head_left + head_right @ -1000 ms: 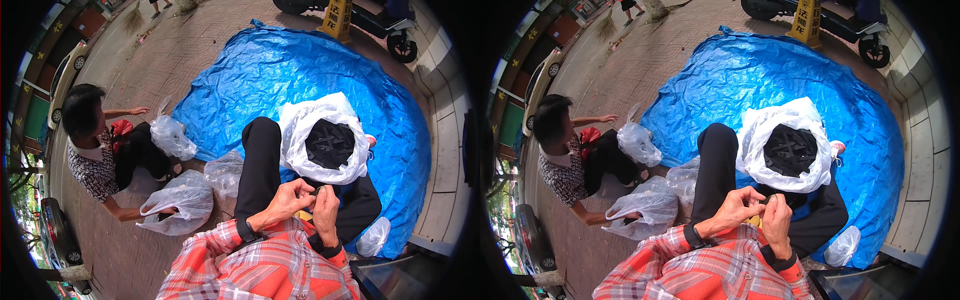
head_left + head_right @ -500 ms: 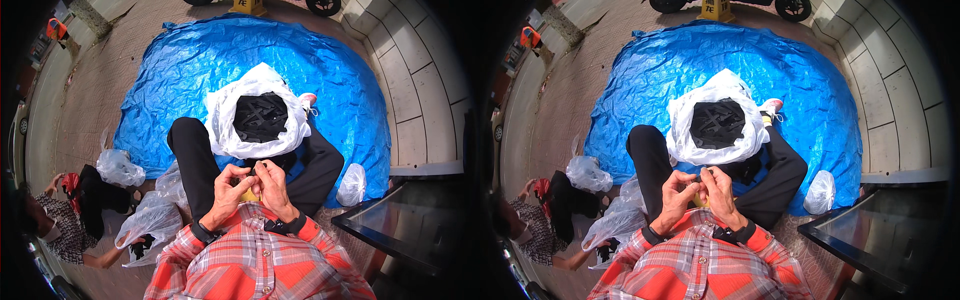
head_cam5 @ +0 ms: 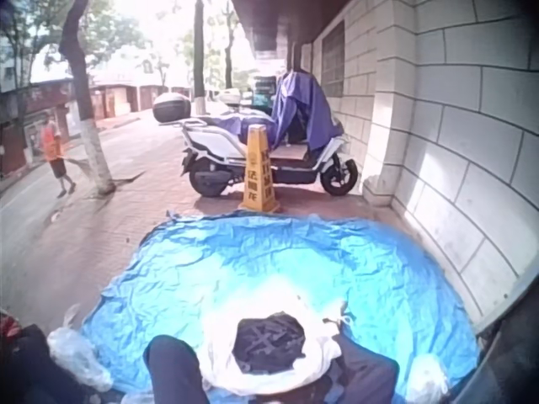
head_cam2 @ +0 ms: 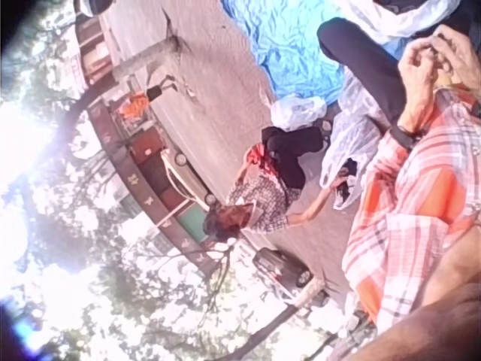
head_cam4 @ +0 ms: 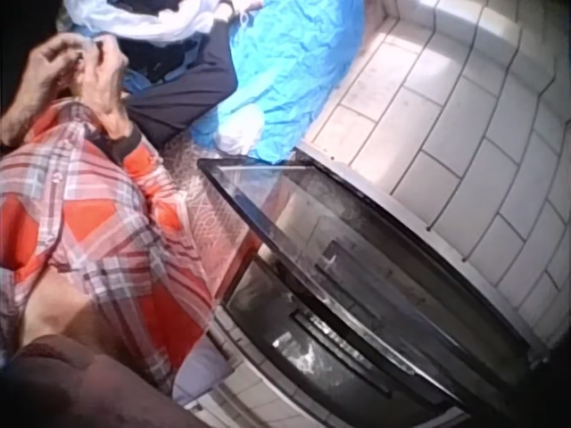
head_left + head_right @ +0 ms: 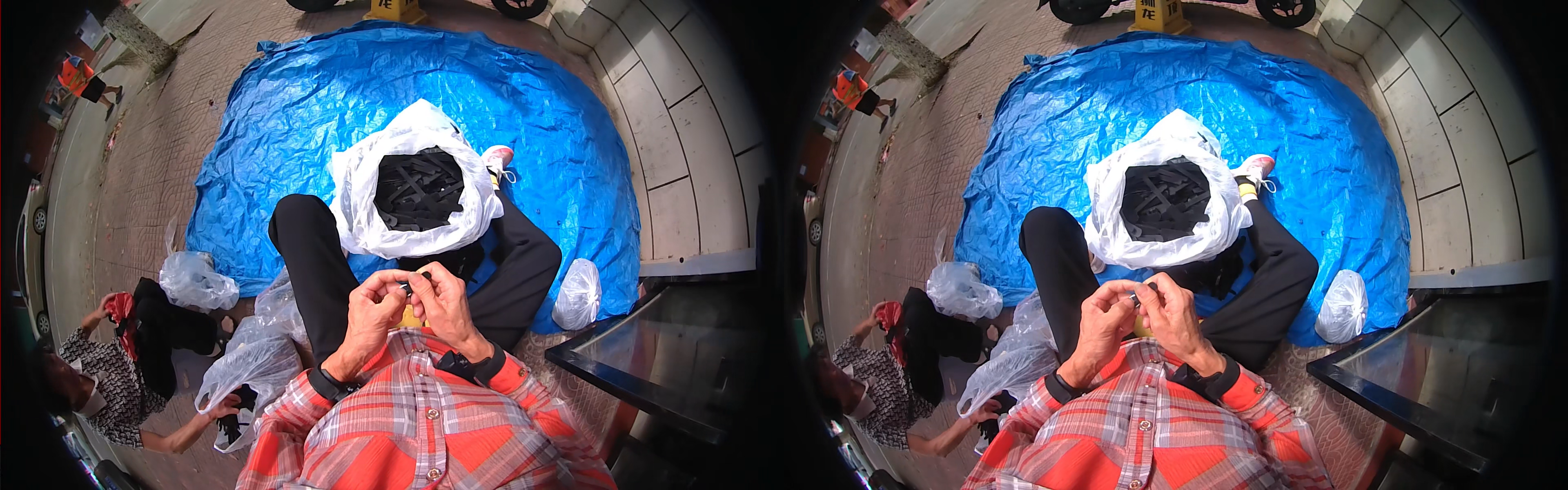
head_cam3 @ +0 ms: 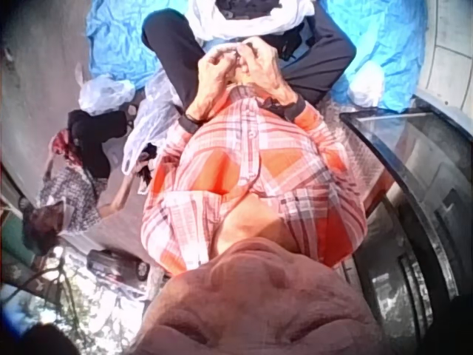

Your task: Sort small plastic hardware components from a large bag into smaller individual plastic bags while sitting on a tarp.

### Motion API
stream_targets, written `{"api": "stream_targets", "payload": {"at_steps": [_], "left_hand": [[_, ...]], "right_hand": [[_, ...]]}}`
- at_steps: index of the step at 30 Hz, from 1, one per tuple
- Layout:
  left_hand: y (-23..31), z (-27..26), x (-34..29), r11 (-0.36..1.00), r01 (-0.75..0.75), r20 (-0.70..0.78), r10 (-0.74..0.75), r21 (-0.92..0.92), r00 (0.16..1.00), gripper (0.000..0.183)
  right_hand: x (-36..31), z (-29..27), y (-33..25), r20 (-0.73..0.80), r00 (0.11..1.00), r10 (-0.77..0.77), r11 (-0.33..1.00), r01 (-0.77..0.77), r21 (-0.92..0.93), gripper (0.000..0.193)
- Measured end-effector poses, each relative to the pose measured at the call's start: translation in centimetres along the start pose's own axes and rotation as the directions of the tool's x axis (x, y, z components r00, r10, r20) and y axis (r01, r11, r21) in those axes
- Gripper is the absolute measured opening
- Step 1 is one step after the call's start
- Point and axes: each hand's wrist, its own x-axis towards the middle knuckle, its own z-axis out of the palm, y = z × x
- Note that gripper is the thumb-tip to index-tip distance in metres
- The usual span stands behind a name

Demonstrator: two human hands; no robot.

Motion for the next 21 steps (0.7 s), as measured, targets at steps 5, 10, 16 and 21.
{"api": "stream_targets", "payload": {"at_steps": [5,10,16,21], "left_hand": [[0.2,-0.5,-0.2,0.998,0.033,0.007,-0.033,0.05,0.999,0.01],[0.5,-0.8,-0.3,0.995,0.086,0.058,-0.083,-0.045,0.995,0.008],[0.6,-0.7,-0.4,0.996,0.074,0.054,-0.072,-0.041,0.996,0.006],[1.3,-0.3,-0.8,0.997,0.074,0.027,-0.074,0.029,0.997,0.009]], "right_hand": [[0.0,0.0,-0.6,0.006,0.994,0.109,0.988,-0.109,0.108,0.021],[0.0,-0.1,-0.6,0.047,0.985,0.167,0.949,-0.174,0.261,0.021],[0.0,-0.2,-0.9,0.133,0.954,0.269,0.804,-0.299,0.514,0.022],[0.1,-0.3,-1.3,0.113,0.975,0.192,0.897,-0.221,0.384,0.022]]}}
